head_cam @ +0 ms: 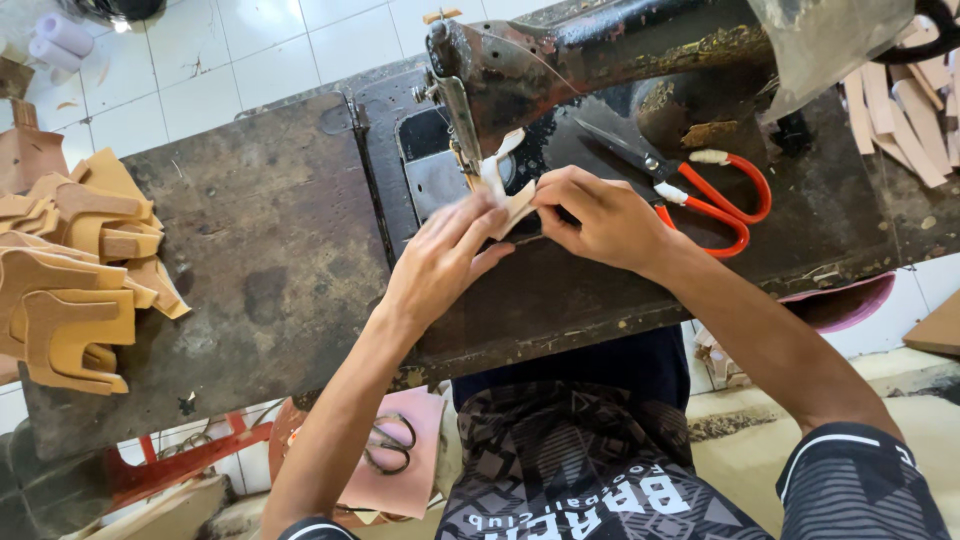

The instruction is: The person sews light-brown shoe parts using a sewing machine, repeatedly aligning pieces under the needle, stitching, and trimming excess material with scissors. The person handles multiple shoe parts one at a time, placing finished pieces aside.

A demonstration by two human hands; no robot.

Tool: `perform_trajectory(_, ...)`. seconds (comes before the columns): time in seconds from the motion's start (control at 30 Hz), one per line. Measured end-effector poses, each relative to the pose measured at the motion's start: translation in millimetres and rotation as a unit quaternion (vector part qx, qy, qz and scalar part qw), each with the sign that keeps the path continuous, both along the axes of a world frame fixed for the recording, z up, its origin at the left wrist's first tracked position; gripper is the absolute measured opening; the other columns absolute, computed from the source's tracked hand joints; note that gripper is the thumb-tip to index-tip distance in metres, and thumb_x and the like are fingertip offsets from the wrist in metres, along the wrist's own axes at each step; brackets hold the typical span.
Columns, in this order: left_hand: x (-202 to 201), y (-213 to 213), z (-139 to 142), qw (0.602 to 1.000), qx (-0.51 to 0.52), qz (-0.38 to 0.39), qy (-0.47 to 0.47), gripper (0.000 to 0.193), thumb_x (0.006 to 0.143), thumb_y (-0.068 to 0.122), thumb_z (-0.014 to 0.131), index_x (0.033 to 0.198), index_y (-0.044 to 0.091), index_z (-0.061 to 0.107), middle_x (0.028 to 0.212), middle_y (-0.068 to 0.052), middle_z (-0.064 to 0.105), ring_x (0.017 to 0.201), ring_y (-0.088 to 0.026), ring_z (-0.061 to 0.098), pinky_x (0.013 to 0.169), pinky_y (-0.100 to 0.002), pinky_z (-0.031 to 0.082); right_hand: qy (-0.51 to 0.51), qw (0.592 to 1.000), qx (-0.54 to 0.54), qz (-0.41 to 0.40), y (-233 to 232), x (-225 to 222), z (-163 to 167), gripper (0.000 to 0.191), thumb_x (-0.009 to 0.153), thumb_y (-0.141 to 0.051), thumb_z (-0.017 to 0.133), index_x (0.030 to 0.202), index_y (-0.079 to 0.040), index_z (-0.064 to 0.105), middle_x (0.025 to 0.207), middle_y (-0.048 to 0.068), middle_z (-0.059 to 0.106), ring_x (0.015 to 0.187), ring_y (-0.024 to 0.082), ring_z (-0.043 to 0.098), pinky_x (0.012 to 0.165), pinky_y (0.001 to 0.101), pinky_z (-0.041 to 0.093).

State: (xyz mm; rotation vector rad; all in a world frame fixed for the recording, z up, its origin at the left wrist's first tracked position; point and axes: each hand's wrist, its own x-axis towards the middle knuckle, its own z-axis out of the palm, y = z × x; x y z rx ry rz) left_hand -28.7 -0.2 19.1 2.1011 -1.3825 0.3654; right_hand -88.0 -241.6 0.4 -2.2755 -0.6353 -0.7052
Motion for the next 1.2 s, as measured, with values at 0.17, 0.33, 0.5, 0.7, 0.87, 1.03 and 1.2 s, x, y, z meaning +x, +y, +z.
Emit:
perform_trajectory(0.17,5,5,-14,0.999,-0.024,0.001,0.021,0.035,0.096,0.007,0.075,0.126,0.000,0.060,0.123,-0.015,0.069,0.114,-0.031,0.069,0.099,-0.041,0.057,0.016,1.000,0.015,0.006,3,-1,2,0.025,0.087,0.002,0.077,0.106,-0.005,0.062,0.110,0.007,0.066,0.092,0.025,0.072,0.079,0.0323,0.059)
perform_trajectory(0.33,12,13,-19,0.997,-0.043,-0.015,0.069,0.037,0.095,-0.001,0.071,0.131,0.002,0.059,0.119,-0.014,0.071,0.108,-0.030,0.072,0.091,-0.039,0.059,-0.006,1.000,0.026,0.006,5,0,8,0.023,0.091,0.002,0.078,0.107,-0.005,0.063,0.117,0.013,0.062,0.093,0.021,0.072,0.080,0.0302,0.060)
perform_trajectory(0.5,11,13,-16,0.996,-0.045,-0.025,0.077,0.040,0.085,0.001,0.073,0.123,0.002,0.059,0.119,-0.014,0.072,0.107,-0.032,0.073,0.091,-0.040,0.060,0.015,1.000,0.016,-0.009,4,-1,4,0.024,0.091,-0.001,0.080,0.107,-0.005,0.063,0.116,0.008,0.067,0.094,0.024,0.073,0.081,0.0321,0.058)
perform_trajectory(0.7,6,10,-13,0.999,-0.037,0.009,0.026,0.033,0.088,-0.003,0.074,0.119,-0.001,0.062,0.124,-0.018,0.070,0.109,-0.032,0.072,0.091,-0.039,0.059,0.014,0.999,0.027,0.013,-3,-1,-6,0.021,0.095,-0.003,0.078,0.110,-0.004,0.064,0.111,0.009,0.071,0.095,0.026,0.073,0.082,0.0327,0.059)
perform_trajectory(0.87,0,17,-9,1.000,-0.005,-0.020,-0.018,0.028,0.083,0.000,0.074,0.110,0.001,0.067,0.120,-0.015,0.069,0.121,-0.033,0.067,0.103,-0.042,0.055,0.149,0.980,0.108,0.077,-9,-11,-14,0.019,0.098,-0.005,0.071,0.117,-0.003,0.069,0.111,0.009,0.075,0.095,0.022,0.074,0.086,0.0318,0.058)
perform_trajectory(1.03,-13,16,-8,1.000,-0.003,-0.001,-0.028,0.025,0.089,0.007,0.078,0.111,0.000,0.068,0.117,-0.012,0.068,0.118,-0.029,0.064,0.103,-0.041,0.052,0.197,0.972,0.112,0.064,-7,-21,-18,0.024,0.097,-0.010,0.072,0.119,-0.002,0.069,0.107,0.010,0.075,0.092,0.017,0.074,0.082,0.0288,0.058)
perform_trajectory(1.2,-15,11,-7,0.999,0.003,0.033,0.000,0.024,0.090,0.005,0.077,0.113,0.003,0.068,0.115,-0.009,0.068,0.117,-0.028,0.066,0.102,-0.040,0.054,0.158,0.983,0.054,0.077,-8,-17,-12,0.023,0.095,-0.008,0.073,0.118,-0.003,0.069,0.108,0.009,0.073,0.090,0.020,0.073,0.081,0.0296,0.058)
